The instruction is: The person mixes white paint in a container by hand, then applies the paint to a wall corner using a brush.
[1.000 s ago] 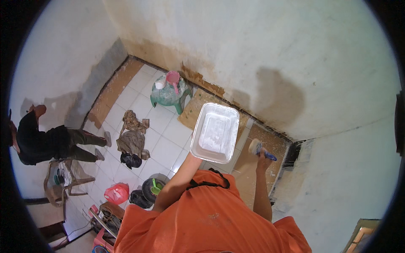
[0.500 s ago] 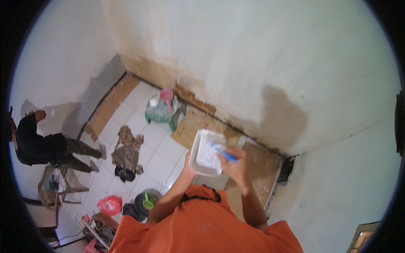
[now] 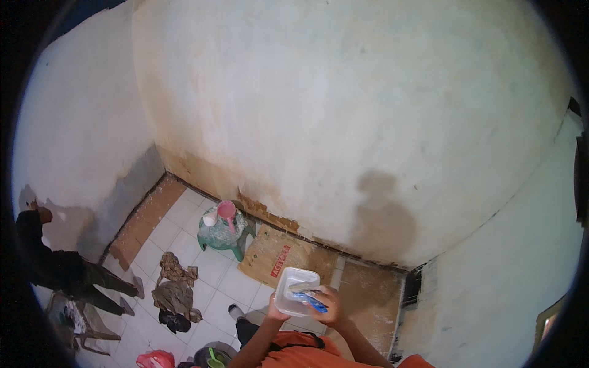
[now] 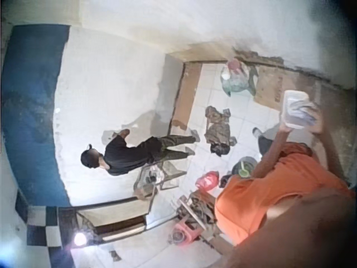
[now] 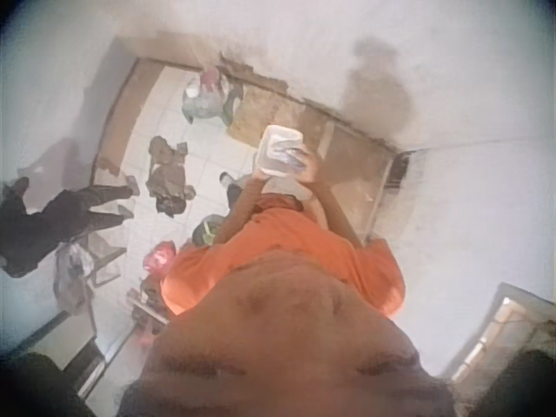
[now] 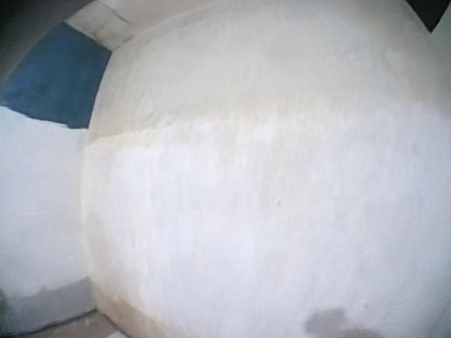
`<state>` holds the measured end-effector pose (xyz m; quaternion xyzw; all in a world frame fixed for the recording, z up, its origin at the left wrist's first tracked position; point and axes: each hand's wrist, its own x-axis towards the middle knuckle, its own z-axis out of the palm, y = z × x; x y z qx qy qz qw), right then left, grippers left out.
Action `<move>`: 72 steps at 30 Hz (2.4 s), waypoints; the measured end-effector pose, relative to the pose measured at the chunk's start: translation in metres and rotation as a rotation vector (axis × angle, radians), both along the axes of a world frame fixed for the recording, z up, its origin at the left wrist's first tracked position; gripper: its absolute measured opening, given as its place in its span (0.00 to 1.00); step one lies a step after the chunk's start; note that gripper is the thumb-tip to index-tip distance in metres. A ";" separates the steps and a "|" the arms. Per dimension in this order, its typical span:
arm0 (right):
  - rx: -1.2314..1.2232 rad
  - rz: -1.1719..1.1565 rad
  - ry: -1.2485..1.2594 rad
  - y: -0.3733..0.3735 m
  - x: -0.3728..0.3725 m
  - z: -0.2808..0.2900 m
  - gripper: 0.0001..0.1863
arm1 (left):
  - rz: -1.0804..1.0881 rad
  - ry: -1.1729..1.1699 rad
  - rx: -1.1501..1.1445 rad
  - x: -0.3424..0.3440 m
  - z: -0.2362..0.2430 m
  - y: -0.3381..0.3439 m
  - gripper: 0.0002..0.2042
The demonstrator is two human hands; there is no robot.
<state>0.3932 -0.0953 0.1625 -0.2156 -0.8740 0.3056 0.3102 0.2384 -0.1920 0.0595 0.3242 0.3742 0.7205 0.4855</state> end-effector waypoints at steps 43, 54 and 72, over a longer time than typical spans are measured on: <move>-0.164 -0.103 0.026 0.018 -0.617 -0.002 0.16 | 0.016 -0.687 -0.368 -0.635 0.009 0.006 0.32; -0.281 -0.447 -0.009 0.024 -0.703 0.001 0.14 | -0.275 -0.343 -0.531 -0.758 0.006 0.084 0.25; -1.146 -0.960 -0.023 -0.053 -0.743 -0.103 0.16 | -0.920 -0.397 -0.986 -0.837 -0.125 0.112 0.26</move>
